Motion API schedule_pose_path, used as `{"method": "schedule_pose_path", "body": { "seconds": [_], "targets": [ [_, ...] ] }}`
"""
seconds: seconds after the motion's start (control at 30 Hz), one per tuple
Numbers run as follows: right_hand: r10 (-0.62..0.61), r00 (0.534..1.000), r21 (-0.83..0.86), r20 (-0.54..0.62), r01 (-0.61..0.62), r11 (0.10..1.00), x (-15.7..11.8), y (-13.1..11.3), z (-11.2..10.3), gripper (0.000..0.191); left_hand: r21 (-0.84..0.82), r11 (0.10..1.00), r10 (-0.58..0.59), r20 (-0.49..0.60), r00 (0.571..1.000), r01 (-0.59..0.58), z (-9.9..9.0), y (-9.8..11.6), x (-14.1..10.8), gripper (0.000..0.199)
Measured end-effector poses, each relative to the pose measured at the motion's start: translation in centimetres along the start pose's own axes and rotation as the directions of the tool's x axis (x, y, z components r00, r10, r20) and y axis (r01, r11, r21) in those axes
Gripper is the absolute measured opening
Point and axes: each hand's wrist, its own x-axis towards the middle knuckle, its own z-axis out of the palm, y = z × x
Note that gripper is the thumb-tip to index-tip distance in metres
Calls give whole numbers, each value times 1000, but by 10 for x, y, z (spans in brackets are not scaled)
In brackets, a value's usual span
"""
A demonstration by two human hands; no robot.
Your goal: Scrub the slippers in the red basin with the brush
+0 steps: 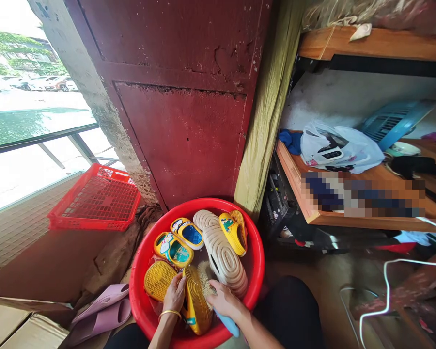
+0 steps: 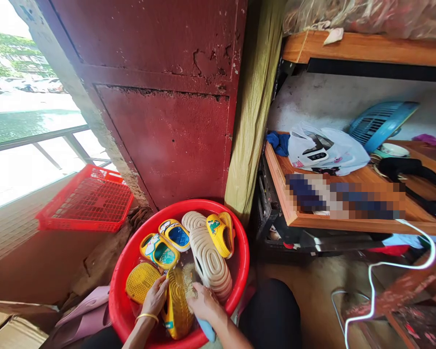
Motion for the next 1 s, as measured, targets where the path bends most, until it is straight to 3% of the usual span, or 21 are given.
{"method": "schedule_pose_path", "body": {
  "seconds": [0.33, 0.5, 0.7, 0.77, 0.87, 1.0],
  "targets": [
    [-24, 1000, 7, 6, 24, 1000, -5, -4, -1, 60, -7, 1000, 27, 40, 999, -27, 2, 0, -1, 51],
    [-82, 997, 8, 7, 82, 997, -11, -12, -8, 54, -51, 998, 31, 58, 998, -28, 5, 5, -6, 60],
    [-325, 945, -6, 19, 326, 946, -25, -30, -16, 48, -127, 992, 11, 46, 999, -5, 4, 13, -7, 64],
    [-298, 955, -76, -2, 297, 952, -25, -33, -15, 44, -150, 989, 10, 57, 998, -2, 3, 18, -11, 67],
    [-169, 985, -166, -37, 160, 973, -15, -30, -10, 36, -237, 971, -10, 116, 993, 37, 2, 27, -19, 76],
    [-126, 990, -170, -60, 114, 979, -3, -20, -6, 32, -295, 952, -46, 122, 991, 81, 2, 32, -25, 80]
  ]
}}
